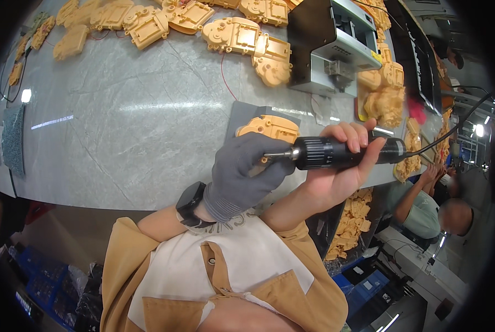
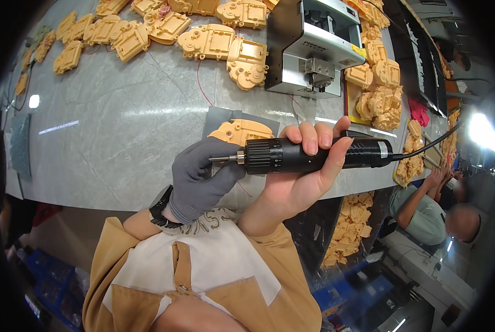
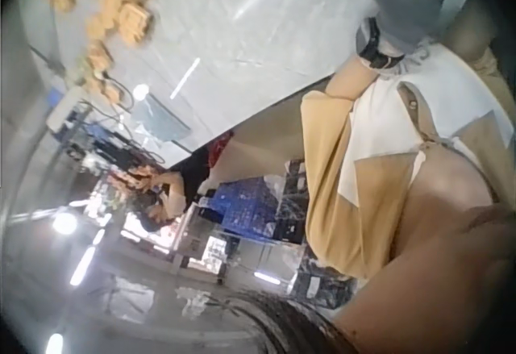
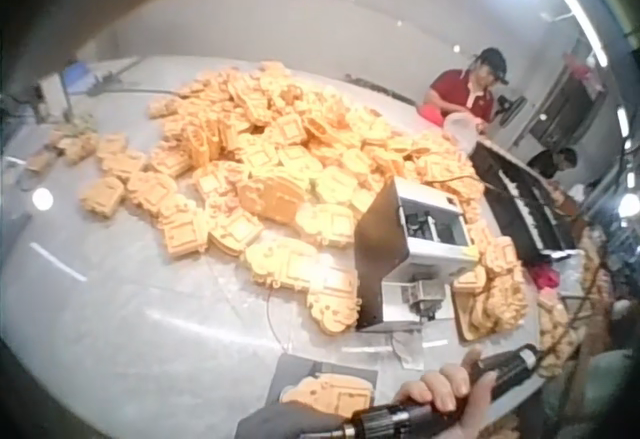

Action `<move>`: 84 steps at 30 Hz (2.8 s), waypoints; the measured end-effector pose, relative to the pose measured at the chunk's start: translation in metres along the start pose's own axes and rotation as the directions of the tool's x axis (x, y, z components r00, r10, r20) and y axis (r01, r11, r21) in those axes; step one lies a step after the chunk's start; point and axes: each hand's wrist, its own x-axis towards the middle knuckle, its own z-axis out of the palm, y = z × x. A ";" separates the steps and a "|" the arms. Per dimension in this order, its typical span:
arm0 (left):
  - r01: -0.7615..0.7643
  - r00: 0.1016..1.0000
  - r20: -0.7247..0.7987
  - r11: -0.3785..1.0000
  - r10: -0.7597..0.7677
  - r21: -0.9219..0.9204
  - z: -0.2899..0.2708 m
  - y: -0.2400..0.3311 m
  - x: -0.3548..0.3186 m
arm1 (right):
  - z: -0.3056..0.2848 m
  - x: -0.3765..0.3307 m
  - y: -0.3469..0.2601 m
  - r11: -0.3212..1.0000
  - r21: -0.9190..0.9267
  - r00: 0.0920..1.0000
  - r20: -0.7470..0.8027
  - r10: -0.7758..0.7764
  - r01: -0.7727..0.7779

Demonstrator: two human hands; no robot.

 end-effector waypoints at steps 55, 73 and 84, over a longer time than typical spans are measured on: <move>-0.421 0.892 0.249 0.893 0.377 0.157 0.000 -0.004 0.025 | -0.009 0.011 -0.019 0.940 0.306 0.987 -0.007 0.158 -0.149; -0.677 0.727 0.410 0.677 0.551 0.290 -0.009 0.014 0.026 | -0.007 0.010 -0.021 0.882 0.356 0.950 0.079 0.302 -0.310; -0.644 0.748 0.427 0.710 0.508 0.285 -0.013 0.011 0.030 | -0.012 0.011 -0.021 0.870 0.388 0.951 0.064 0.303 -0.303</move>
